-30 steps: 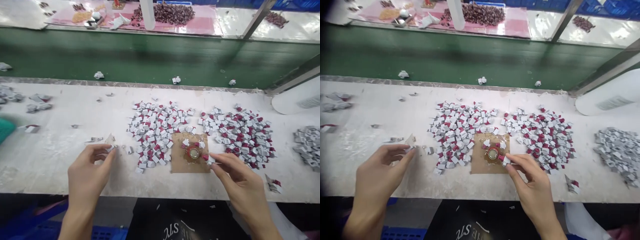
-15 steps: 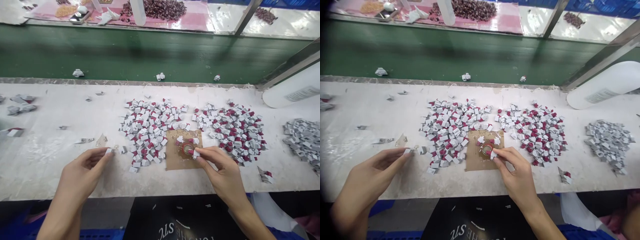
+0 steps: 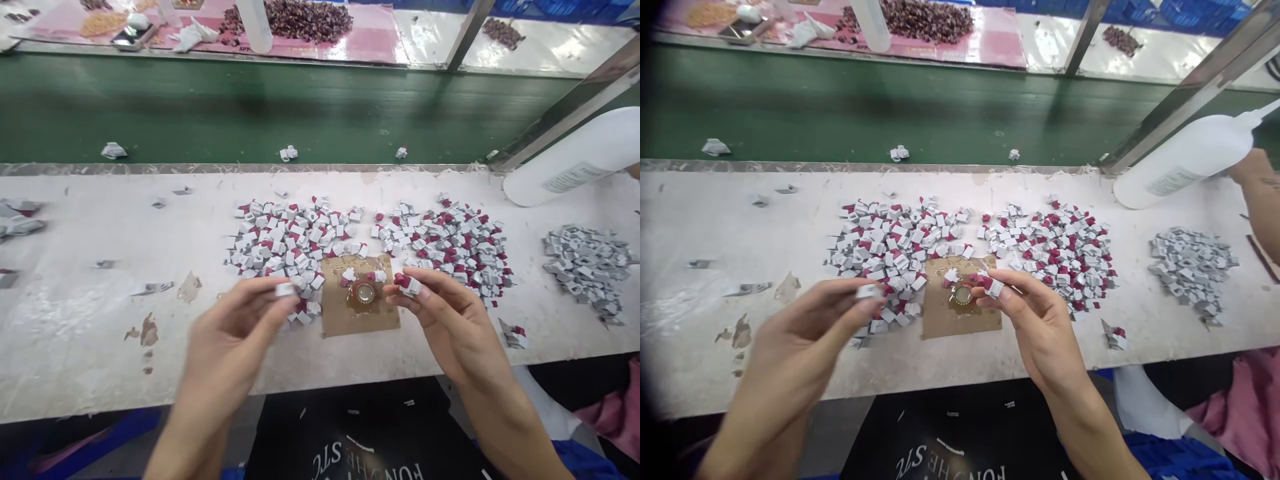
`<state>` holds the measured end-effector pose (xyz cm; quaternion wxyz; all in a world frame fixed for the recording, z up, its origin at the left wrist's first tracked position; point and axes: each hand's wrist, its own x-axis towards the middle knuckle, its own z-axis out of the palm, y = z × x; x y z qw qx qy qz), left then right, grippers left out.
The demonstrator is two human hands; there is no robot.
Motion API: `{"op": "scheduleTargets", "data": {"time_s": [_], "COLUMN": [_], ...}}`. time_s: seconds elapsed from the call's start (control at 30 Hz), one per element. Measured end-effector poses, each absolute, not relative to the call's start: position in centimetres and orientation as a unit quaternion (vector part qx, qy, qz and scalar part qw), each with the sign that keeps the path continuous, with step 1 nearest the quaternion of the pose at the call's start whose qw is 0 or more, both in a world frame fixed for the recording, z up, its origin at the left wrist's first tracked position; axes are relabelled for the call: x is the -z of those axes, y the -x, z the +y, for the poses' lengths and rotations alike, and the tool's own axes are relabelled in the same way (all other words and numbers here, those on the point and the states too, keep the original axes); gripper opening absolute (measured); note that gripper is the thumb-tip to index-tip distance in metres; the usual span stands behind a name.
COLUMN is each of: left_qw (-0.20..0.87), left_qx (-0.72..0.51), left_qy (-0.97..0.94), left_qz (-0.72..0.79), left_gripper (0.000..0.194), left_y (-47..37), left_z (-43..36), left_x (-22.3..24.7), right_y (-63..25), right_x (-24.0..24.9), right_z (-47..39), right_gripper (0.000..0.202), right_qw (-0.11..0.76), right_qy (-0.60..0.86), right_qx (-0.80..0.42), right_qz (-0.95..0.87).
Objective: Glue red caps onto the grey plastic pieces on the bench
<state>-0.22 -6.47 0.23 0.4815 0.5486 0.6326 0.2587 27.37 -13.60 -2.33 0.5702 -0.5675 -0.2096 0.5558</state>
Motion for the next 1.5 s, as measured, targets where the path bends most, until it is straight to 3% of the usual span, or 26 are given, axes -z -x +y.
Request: {"op": "scheduleTargets", "data": {"time_s": [0.17, 0.5, 0.8, 0.9, 1.0, 1.1, 1.3, 1.43, 1.5], "left_qw": [0.681, 0.723, 0.686, 0.672, 0.597, 0.487, 0.42, 0.425, 0.451], "left_qx": [-0.297, -0.29, -0.28, -0.255, -0.247, -0.249, -0.211, -0.17, -0.148], "left_qy": [-0.475, -0.462, -0.523, -0.542, -0.585, -0.631, -0.641, -0.629, -0.627], "left_qz": [0.472, 0.425, 0.422, 0.435, 0.49, 0.55, 0.607, 0.628, 0.618], "left_gripper": [0.011, 0.01, 0.011, 0.006, 0.01, 0.01, 0.013, 0.009, 0.022], "left_y": [-7.6, -9.3, -8.6, -8.0, -7.6, -8.0, -11.9, -15.5, -17.3], "left_z": [-5.9, -5.9, -5.2, -3.7, -1.0, 3.1, 13.9, 18.8, 20.1], "left_x": [-0.2, 0.9, 0.7, 0.0, -0.8, -0.9, 2.7, 6.3, 7.8], "right_y": [-26.6, -26.8, -27.2, -28.4, -29.9, -30.4, -30.1, -30.9, -31.4], "right_x": [1.8, 2.2, 0.7, 0.8, 2.1, 4.7, 8.4, 7.1, 6.0], "right_z": [-13.3, -14.2, -12.9, -10.2, -4.3, 3.7, 15.0, 13.8, 10.6], "right_gripper": [0.016, 0.014, 0.02, 0.02, 0.031, 0.038, 0.041, 0.03, 0.029], "right_qw": [0.591, 0.569, 0.53, 0.465, 0.378, 0.352, 0.306, 0.311, 0.327], "right_qy": [0.56, 0.601, 0.591, 0.574, 0.616, 0.697, 0.739, 0.764, 0.762], "right_qx": [-0.54, -0.482, -0.485, -0.525, -0.502, -0.405, -0.336, -0.324, -0.332], "right_qz": [-0.215, -0.287, -0.368, -0.424, -0.475, -0.475, -0.498, -0.464, -0.45]}}
